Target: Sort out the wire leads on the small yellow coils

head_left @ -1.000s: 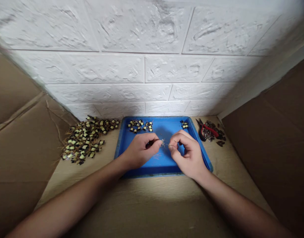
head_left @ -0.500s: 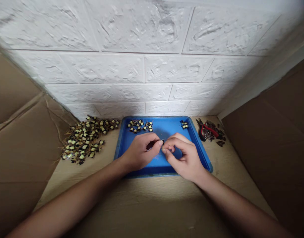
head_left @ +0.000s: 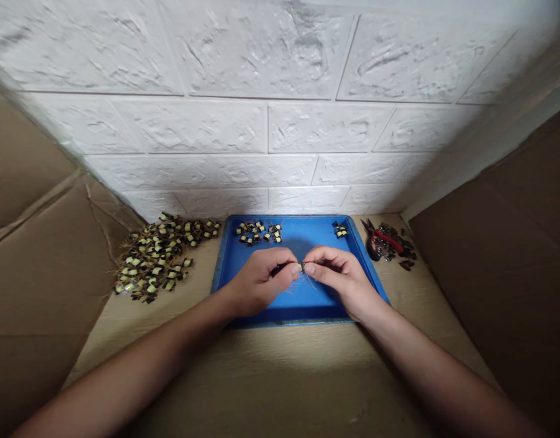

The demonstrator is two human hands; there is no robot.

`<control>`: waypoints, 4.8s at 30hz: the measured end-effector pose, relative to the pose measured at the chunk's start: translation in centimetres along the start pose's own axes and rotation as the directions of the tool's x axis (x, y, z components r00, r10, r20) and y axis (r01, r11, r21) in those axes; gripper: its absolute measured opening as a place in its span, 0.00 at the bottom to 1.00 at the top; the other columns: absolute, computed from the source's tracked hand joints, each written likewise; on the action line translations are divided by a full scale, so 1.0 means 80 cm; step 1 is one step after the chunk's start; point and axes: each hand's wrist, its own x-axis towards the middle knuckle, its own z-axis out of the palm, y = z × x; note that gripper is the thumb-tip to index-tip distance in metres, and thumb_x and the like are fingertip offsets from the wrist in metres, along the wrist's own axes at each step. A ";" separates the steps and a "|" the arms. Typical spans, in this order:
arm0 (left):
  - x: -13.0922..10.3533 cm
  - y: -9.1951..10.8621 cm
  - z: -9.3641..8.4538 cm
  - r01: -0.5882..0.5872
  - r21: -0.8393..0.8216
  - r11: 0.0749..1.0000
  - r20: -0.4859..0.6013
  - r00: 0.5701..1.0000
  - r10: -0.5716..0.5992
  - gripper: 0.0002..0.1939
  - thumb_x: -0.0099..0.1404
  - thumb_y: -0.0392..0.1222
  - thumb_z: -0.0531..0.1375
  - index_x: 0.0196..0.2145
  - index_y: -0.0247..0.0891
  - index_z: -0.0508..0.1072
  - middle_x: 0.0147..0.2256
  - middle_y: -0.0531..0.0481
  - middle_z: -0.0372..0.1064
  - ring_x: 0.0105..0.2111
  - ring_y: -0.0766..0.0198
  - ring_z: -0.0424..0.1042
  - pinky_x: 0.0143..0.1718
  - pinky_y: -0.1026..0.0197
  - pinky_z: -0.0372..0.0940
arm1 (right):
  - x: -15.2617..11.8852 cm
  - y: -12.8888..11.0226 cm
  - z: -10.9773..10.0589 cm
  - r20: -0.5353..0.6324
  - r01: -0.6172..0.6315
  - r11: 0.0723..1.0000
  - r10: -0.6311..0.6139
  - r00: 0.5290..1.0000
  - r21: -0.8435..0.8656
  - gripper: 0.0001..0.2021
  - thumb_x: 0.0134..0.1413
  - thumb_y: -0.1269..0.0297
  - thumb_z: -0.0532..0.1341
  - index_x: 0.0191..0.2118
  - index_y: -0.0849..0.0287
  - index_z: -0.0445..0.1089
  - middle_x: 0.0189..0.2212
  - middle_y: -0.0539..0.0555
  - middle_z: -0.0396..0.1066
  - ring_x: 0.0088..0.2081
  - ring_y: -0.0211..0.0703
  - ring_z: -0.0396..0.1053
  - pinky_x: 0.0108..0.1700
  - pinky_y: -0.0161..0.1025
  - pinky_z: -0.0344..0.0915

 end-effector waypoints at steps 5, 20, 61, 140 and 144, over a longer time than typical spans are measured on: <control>0.000 0.003 -0.001 0.004 -0.014 1.000 0.013 1.000 -0.004 0.15 0.71 0.43 0.52 0.28 0.35 0.68 0.25 0.54 0.62 0.26 0.68 0.61 0.30 0.65 0.56 | 0.002 0.002 -0.003 0.041 -0.142 0.979 0.138 0.990 0.146 0.08 0.49 0.59 0.72 0.32 0.57 0.77 0.28 0.49 0.74 0.29 0.37 0.67 0.35 0.37 0.64; -0.001 0.001 -0.001 -0.015 -0.042 0.999 0.033 0.999 0.017 0.15 0.71 0.42 0.52 0.29 0.34 0.69 0.26 0.54 0.63 0.27 0.69 0.61 0.30 0.64 0.56 | 0.003 0.000 -0.005 0.073 -0.255 0.936 0.245 0.967 0.242 0.07 0.44 0.63 0.74 0.29 0.58 0.79 0.24 0.47 0.73 0.27 0.35 0.64 0.33 0.35 0.60; 0.001 0.000 -0.001 0.093 -0.072 0.993 0.009 0.996 -0.092 0.18 0.70 0.45 0.53 0.25 0.34 0.66 0.23 0.56 0.55 0.24 0.70 0.55 0.27 0.65 0.50 | -0.011 -0.011 -0.002 -0.060 0.306 0.898 -0.341 0.938 -0.315 0.05 0.51 0.70 0.66 0.32 0.57 0.68 0.28 0.48 0.62 0.30 0.39 0.61 0.34 0.39 0.58; 0.002 -0.002 -0.005 0.138 -0.189 0.972 0.008 0.990 -0.139 0.19 0.69 0.48 0.54 0.24 0.35 0.64 0.23 0.56 0.55 0.25 0.70 0.54 0.26 0.66 0.51 | -0.015 -0.009 -0.004 0.213 0.541 0.493 -0.573 0.791 -0.681 0.07 0.59 0.72 0.63 0.42 0.54 0.72 0.37 0.52 0.75 0.38 0.46 0.73 0.45 0.49 0.62; 0.004 -0.002 -0.005 0.144 -0.155 0.977 -0.021 0.989 -0.149 0.18 0.68 0.47 0.55 0.24 0.35 0.64 0.23 0.57 0.52 0.24 0.71 0.53 0.26 0.66 0.50 | -0.015 -0.010 -0.004 0.204 0.530 0.495 -0.570 0.796 -0.688 0.07 0.59 0.74 0.63 0.42 0.56 0.71 0.37 0.54 0.75 0.40 0.46 0.72 0.46 0.48 0.62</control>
